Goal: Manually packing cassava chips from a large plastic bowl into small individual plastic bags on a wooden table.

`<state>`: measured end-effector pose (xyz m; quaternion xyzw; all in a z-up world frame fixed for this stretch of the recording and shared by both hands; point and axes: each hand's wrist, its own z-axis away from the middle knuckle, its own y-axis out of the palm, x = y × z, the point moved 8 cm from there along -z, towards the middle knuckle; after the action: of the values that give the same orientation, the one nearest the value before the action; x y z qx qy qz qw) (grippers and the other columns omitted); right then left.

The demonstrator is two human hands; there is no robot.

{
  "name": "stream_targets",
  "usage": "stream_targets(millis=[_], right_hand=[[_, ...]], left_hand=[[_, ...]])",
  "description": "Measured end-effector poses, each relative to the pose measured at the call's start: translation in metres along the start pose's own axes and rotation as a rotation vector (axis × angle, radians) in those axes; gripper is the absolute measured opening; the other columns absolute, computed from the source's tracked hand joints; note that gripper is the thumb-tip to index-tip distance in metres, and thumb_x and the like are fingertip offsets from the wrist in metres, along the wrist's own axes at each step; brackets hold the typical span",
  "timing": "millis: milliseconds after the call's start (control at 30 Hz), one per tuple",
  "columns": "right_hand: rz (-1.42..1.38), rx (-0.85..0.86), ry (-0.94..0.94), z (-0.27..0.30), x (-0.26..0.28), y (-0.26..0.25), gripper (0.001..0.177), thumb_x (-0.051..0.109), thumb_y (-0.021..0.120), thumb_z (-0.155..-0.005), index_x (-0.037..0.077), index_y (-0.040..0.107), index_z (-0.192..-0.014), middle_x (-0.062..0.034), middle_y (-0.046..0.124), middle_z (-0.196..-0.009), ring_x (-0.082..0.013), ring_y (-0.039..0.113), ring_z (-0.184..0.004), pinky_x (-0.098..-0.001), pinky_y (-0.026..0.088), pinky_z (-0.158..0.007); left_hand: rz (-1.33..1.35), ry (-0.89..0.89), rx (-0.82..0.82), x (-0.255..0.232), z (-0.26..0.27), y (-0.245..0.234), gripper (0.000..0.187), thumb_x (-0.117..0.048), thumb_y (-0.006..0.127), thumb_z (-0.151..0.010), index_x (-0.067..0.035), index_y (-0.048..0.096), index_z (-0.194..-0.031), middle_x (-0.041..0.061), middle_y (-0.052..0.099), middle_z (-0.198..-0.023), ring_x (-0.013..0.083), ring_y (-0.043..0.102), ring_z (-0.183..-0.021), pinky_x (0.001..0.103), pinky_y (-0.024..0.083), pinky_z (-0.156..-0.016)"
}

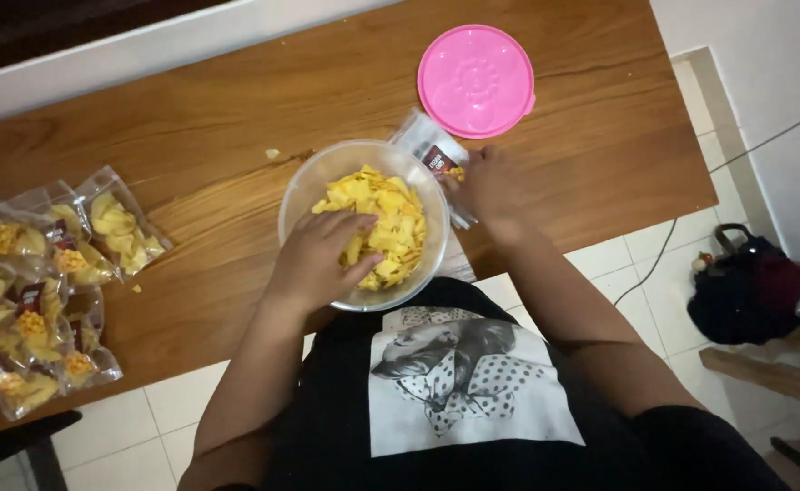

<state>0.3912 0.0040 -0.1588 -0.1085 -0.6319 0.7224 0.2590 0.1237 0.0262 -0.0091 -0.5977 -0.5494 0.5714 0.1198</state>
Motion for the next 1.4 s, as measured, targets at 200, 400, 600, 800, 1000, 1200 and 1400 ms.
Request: stream_targets(millis=[200,400,600,800,1000,1200,1400], right_hand=[[-0.123,0.131,-0.017,-0.012,0.01,0.013,0.078,0.052,0.08,-0.078,0.001,0.055,-0.132,-0.0174,0.052,-0.127,-0.0427,0.054,-0.123,-0.0529,0.049,-0.099],[-0.213,0.106,-0.015,-0.004,0.02,-0.007,0.082,0.035,0.091,-0.073,-0.003,0.049,-0.132,-0.0228,0.048,-0.131,-0.0457,0.049,-0.127,-0.0535,0.044,-0.104],[-0.213,0.203,-0.009,-0.018,0.004,0.038,0.058,0.039,0.086,-0.076,0.009,0.061,-0.119,-0.013,0.057,-0.125,-0.0406,0.049,-0.131,-0.0565,0.037,-0.107],[-0.193,0.119,0.005,-0.027,0.006,0.028,0.082,0.041,0.093,-0.066,0.004,0.051,-0.127,-0.0176,0.048,-0.127,-0.0459,0.049,-0.126,-0.0587,0.04,-0.103],[-0.127,0.067,-0.001,-0.026,0.009,0.031,0.073,0.037,0.089,-0.067,0.004,0.054,-0.121,-0.0162,0.048,-0.126,-0.0434,0.05,-0.122,-0.0576,0.042,-0.102],[-0.157,0.078,0.012,-0.034,0.001,0.029,0.076,0.044,0.089,-0.065,0.005,0.05,-0.118,-0.0141,0.045,-0.124,-0.0423,0.046,-0.126,-0.0599,0.042,-0.103],[-0.149,0.194,-0.155,-0.028,0.018,0.018,0.039,0.038,0.078,-0.081,0.012,0.065,-0.108,-0.0107,0.065,-0.113,-0.0355,0.06,-0.119,-0.0593,0.042,-0.103]], left_hand=[[0.067,-0.057,-0.069,0.013,0.004,-0.003,0.043,-0.033,0.08,-0.084,-0.014,0.069,-0.12,0.002,0.071,-0.099,0.0279,0.07,-0.095,0.042,0.051,-0.087],[0.058,-0.034,-0.075,0.01,0.004,-0.002,0.042,-0.031,0.081,-0.081,-0.015,0.071,-0.119,0.002,0.072,-0.095,0.0279,0.07,-0.092,0.043,0.052,-0.084],[0.028,-0.065,0.0,0.008,0.003,-0.002,0.041,-0.028,0.079,-0.081,-0.016,0.07,-0.119,0.001,0.072,-0.098,0.0285,0.071,-0.096,0.044,0.052,-0.088],[0.018,-0.064,-0.019,0.007,0.005,-0.002,0.04,-0.033,0.077,-0.082,-0.018,0.071,-0.119,0.0,0.071,-0.097,0.0263,0.071,-0.094,0.042,0.052,-0.089],[0.031,-0.04,-0.027,0.005,0.005,-0.003,0.039,-0.028,0.077,-0.083,-0.014,0.071,-0.119,0.003,0.072,-0.096,0.0287,0.071,-0.093,0.044,0.053,-0.088],[0.037,0.01,-0.058,0.006,0.005,-0.002,0.038,-0.03,0.077,-0.084,-0.014,0.07,-0.117,0.002,0.071,-0.095,0.0275,0.071,-0.091,0.044,0.053,-0.085],[0.057,0.019,-0.1,0.005,0.009,-0.002,0.038,-0.029,0.079,-0.081,-0.014,0.071,-0.115,0.002,0.071,-0.092,0.0285,0.071,-0.089,0.044,0.053,-0.084]])
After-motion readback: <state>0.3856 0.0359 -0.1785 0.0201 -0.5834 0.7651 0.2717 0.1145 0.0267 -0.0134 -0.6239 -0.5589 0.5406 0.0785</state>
